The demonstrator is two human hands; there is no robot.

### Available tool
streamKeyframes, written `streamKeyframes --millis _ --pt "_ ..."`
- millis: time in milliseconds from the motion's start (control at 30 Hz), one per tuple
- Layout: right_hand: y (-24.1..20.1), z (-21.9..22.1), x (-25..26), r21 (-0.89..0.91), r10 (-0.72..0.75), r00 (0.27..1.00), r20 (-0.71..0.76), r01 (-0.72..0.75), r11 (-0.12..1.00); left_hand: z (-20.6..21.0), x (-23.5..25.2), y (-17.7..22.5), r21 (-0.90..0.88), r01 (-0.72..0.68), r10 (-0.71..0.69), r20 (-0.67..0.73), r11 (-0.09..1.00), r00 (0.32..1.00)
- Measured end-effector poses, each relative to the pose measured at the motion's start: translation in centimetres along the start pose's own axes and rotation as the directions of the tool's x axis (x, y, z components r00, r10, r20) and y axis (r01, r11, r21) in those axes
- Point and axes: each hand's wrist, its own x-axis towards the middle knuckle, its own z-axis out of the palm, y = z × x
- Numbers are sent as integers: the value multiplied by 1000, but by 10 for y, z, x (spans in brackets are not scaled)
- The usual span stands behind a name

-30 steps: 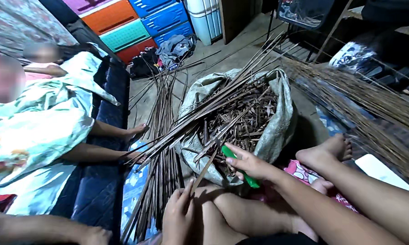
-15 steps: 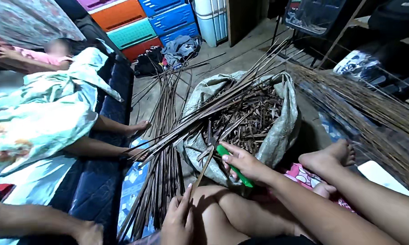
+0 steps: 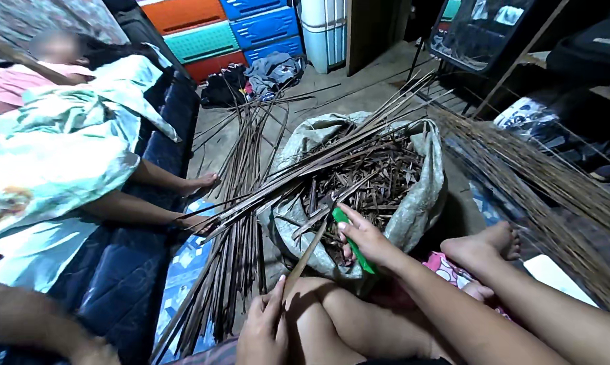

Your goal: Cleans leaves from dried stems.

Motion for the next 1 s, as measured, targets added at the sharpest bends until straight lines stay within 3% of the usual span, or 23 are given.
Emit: streamKeyframes --millis 233,400,800,900,933,967,1000 --pt "2 -21 14 111 -49 998 -42 53 992 -8 -2 -8 -36 0 2 57 999 998" --pt "-5 -41 28 194 -2 997 -75 16 981 -14 -3 -15 -43 11 -6 112 999 994" --pt "-24 -116 62 107 81 958 -274 -53 993 -22 0 -33 -132 67 -39 206 989 978" --pt "-29 -146 76 70 79 936 -342 -58 996 -25 -1 -37 -188 -36 73 193 981 978" --pt "-31 -156 81 67 82 923 -375 -62 996 -32 1 -16 -189 -56 92 185 980 979" --pt "-35 -165 84 58 84 910 -407 -66 996 -50 7 36 -167 73 -33 230 983 973" --pt "-39 -174 86 52 83 890 -448 -67 996 -81 25 118 -64 437 -378 400 897 835"
